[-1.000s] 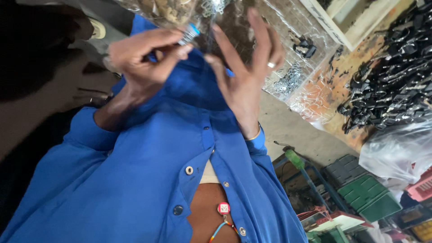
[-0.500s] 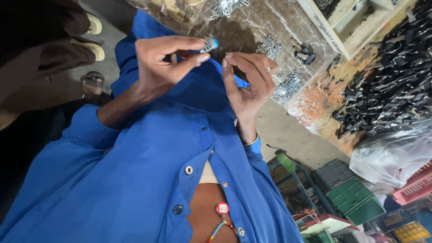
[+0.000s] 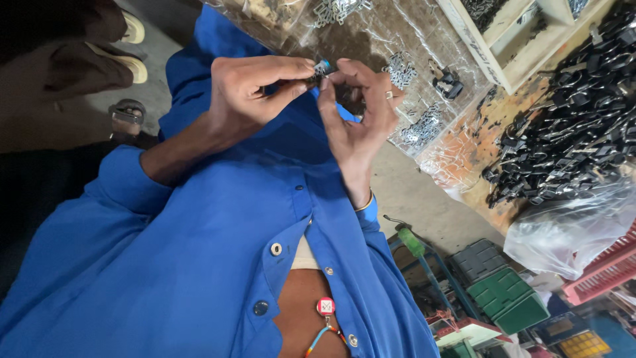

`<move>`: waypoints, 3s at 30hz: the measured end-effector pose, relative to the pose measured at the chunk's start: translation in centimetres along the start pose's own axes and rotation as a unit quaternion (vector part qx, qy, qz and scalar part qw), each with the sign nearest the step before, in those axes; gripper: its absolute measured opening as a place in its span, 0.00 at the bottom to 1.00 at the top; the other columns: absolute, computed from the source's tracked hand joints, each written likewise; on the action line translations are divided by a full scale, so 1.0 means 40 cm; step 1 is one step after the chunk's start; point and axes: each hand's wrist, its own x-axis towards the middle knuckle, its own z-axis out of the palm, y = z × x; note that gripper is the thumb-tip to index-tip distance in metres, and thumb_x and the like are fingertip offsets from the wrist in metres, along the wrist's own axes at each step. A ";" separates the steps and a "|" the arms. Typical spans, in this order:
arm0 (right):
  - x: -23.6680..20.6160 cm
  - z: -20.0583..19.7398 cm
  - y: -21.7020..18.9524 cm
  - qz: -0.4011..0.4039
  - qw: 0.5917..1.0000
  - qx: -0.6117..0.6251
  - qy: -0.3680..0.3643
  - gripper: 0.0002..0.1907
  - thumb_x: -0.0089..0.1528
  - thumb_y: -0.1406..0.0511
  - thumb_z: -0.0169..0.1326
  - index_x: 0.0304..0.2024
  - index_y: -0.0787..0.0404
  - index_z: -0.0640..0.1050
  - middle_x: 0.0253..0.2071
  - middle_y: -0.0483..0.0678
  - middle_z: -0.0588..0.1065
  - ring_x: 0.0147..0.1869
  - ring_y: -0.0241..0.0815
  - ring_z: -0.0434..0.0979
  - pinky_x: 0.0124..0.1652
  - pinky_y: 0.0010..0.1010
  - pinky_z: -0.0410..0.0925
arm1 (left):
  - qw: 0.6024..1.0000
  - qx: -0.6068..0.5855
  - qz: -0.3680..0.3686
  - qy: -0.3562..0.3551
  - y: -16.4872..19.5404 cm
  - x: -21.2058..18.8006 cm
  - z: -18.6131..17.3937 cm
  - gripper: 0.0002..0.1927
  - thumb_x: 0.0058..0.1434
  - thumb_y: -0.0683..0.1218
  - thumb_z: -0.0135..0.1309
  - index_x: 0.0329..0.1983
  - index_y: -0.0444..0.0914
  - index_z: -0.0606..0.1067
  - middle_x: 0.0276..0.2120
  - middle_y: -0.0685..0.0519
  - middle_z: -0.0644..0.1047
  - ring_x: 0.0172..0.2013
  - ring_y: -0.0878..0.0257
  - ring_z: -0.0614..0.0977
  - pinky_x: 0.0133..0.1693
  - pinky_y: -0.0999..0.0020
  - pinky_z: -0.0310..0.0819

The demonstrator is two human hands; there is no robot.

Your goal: The person sits at a workbench assembling small metal components. They hold a small cylindrical part in one hand and repeatedly pick small metal pins from the table, inserting them one at a time into the cylinder, occasionally reaching into a compartment tray for more pins.

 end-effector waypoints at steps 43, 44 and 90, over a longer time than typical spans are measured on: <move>-0.108 -0.035 0.071 0.038 0.983 0.137 0.118 0.23 0.65 0.74 0.63 0.59 0.64 0.68 0.46 0.48 0.81 0.51 0.35 0.80 0.55 0.22 0.73 | 0.992 -0.086 -0.030 -0.091 0.013 0.011 0.054 0.11 0.66 0.38 0.69 0.49 0.32 0.81 0.46 0.45 0.84 0.43 0.60 0.89 0.40 0.71 0.83; -0.108 -0.029 0.068 0.037 0.983 0.136 0.117 0.24 0.66 0.74 0.63 0.60 0.64 0.68 0.46 0.48 0.81 0.51 0.35 0.80 0.54 0.22 0.73 | 0.992 -0.083 -0.026 -0.092 0.013 0.009 0.055 0.11 0.66 0.38 0.69 0.49 0.32 0.81 0.47 0.45 0.84 0.43 0.60 0.89 0.41 0.71 0.84; -0.097 -0.041 0.068 0.000 0.993 0.057 0.104 0.11 0.63 0.74 0.65 0.46 0.65 0.78 0.42 0.46 0.79 0.46 0.37 0.76 0.48 0.28 0.69 | 0.991 -0.065 -0.019 -0.112 0.015 0.015 0.058 0.10 0.67 0.38 0.69 0.49 0.33 0.81 0.46 0.47 0.84 0.43 0.60 0.88 0.42 0.71 0.84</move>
